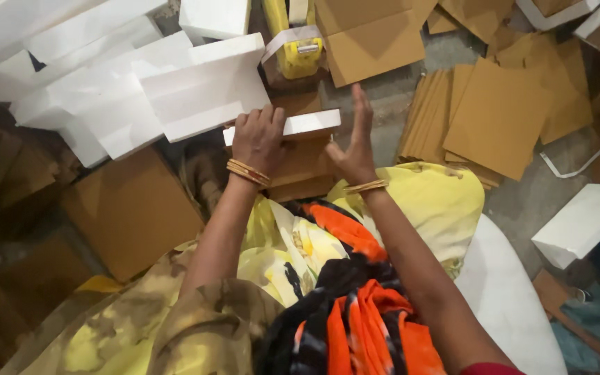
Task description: The person sits on the floor and repeatedly places white foam inserts into small cardboard boxes, then seals them using a handheld tape dispenser. The person also stacks and organizes foam pieces and cardboard sheets during the process.
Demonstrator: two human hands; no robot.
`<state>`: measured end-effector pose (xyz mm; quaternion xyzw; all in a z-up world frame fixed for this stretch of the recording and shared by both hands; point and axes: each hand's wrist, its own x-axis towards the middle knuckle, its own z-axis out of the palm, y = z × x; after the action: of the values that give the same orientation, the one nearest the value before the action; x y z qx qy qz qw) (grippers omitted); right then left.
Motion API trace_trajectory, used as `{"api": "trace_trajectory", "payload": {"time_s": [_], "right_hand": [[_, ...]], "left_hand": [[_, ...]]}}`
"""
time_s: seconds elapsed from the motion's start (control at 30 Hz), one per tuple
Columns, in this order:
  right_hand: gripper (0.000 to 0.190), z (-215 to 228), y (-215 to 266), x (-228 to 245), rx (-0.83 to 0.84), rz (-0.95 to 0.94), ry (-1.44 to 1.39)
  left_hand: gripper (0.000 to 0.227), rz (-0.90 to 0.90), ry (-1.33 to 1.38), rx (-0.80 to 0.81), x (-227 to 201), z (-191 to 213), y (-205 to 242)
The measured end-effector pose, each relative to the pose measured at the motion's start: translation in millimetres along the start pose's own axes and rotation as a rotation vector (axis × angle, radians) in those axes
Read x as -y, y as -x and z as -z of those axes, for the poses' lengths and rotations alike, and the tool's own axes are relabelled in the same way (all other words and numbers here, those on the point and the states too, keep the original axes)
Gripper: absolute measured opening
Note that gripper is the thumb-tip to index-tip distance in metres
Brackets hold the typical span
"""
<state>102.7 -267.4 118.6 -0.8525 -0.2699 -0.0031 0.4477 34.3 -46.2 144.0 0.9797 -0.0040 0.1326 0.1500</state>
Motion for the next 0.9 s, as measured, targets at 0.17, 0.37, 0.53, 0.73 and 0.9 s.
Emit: {"api": "trace_trajectory", "payload": {"time_s": [0.17, 0.37, 0.53, 0.73, 0.9], "right_hand": [[0.112, -35, 5, -30, 0.159, -0.257, -0.254], [0.078, -48, -19, -37, 0.084, -0.17, -0.286], [0.042, -33, -23, -47, 0.084, -0.023, 0.071], [0.046, -5, 0, -62, 0.066, -0.107, 0.01], [0.064, 0, -6, -61, 0.026, -0.154, -0.057]], "left_hand": [[0.053, -0.027, -0.02, -0.023, -4, 3, 1], [0.055, 0.019, -0.013, -0.059, -4, 0, -3], [0.054, 0.03, -0.049, 0.08, 0, 4, -1], [0.051, 0.217, 0.431, 0.189, 49, 30, 22], [0.048, 0.313, 0.574, 0.09, 48, 17, 33]]}}
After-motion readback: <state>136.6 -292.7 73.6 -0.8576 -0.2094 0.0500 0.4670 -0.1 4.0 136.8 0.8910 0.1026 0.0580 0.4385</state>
